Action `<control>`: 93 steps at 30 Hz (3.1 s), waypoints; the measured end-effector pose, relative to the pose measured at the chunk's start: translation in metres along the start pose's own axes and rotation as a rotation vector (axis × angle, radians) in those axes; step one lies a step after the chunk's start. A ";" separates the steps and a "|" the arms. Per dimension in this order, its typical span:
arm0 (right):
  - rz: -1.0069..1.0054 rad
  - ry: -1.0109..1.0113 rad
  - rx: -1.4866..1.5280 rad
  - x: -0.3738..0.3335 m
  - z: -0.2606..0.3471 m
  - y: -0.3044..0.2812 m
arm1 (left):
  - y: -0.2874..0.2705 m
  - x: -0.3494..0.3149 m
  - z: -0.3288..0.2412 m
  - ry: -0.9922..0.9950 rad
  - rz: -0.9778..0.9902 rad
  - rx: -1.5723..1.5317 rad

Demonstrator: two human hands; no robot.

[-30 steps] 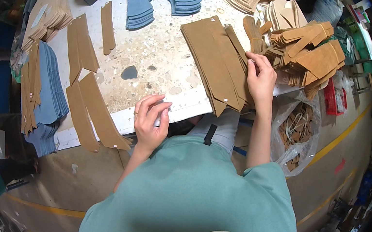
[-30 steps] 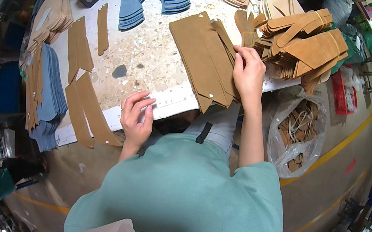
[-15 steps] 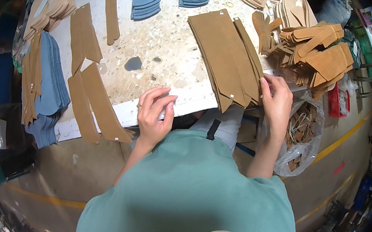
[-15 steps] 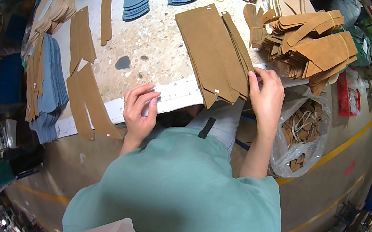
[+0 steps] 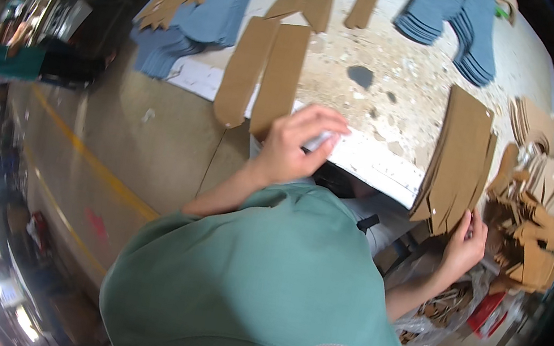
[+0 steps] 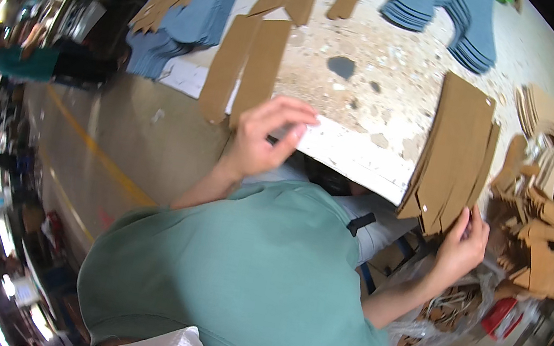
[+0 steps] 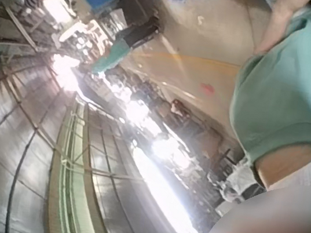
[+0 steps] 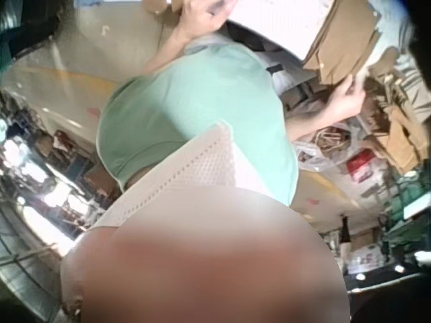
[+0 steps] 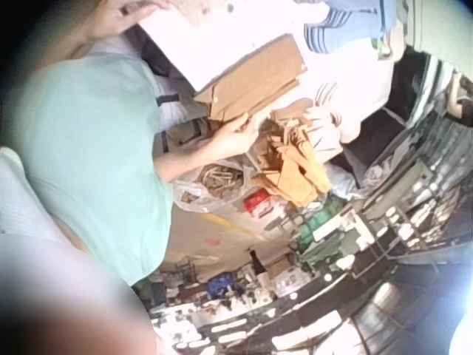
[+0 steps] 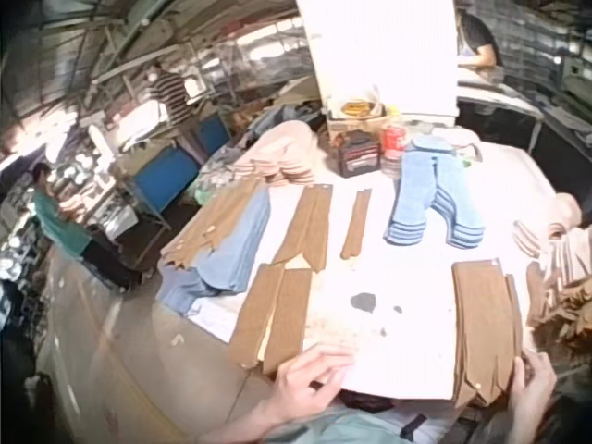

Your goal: The person arranges brown cardboard pieces on a table, aligns them, and inserts small white fasteners into pre-cut slots. The person stacks the assembled units and continues the process with additional pieces.

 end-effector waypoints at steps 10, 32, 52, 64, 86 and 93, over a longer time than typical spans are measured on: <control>-0.061 -0.434 0.402 -0.014 0.119 -0.008 | -0.132 -0.012 0.059 -0.514 -0.293 0.654; 0.407 -1.077 0.308 -0.114 0.265 0.114 | -0.093 -0.031 0.053 -0.469 -0.252 0.829; 0.241 -0.744 0.874 -0.016 0.236 -0.017 | -0.126 -0.011 0.038 -0.456 -0.304 -0.450; -0.193 -0.707 0.597 0.030 0.186 -0.054 | -0.082 0.057 0.008 -0.491 0.136 -0.816; 0.325 -0.678 0.614 -0.055 0.129 0.069 | -0.002 -0.010 0.022 -0.518 0.187 -0.190; 0.411 -0.692 0.726 -0.063 0.137 0.067 | -0.011 -0.014 0.013 -0.494 0.203 -0.089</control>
Point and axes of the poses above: each hand's wrist, its own x-axis towards the middle knuckle, its own y-axis out of the palm, z = x × y, the point moved 1 cm from there along x, towards the middle knuckle
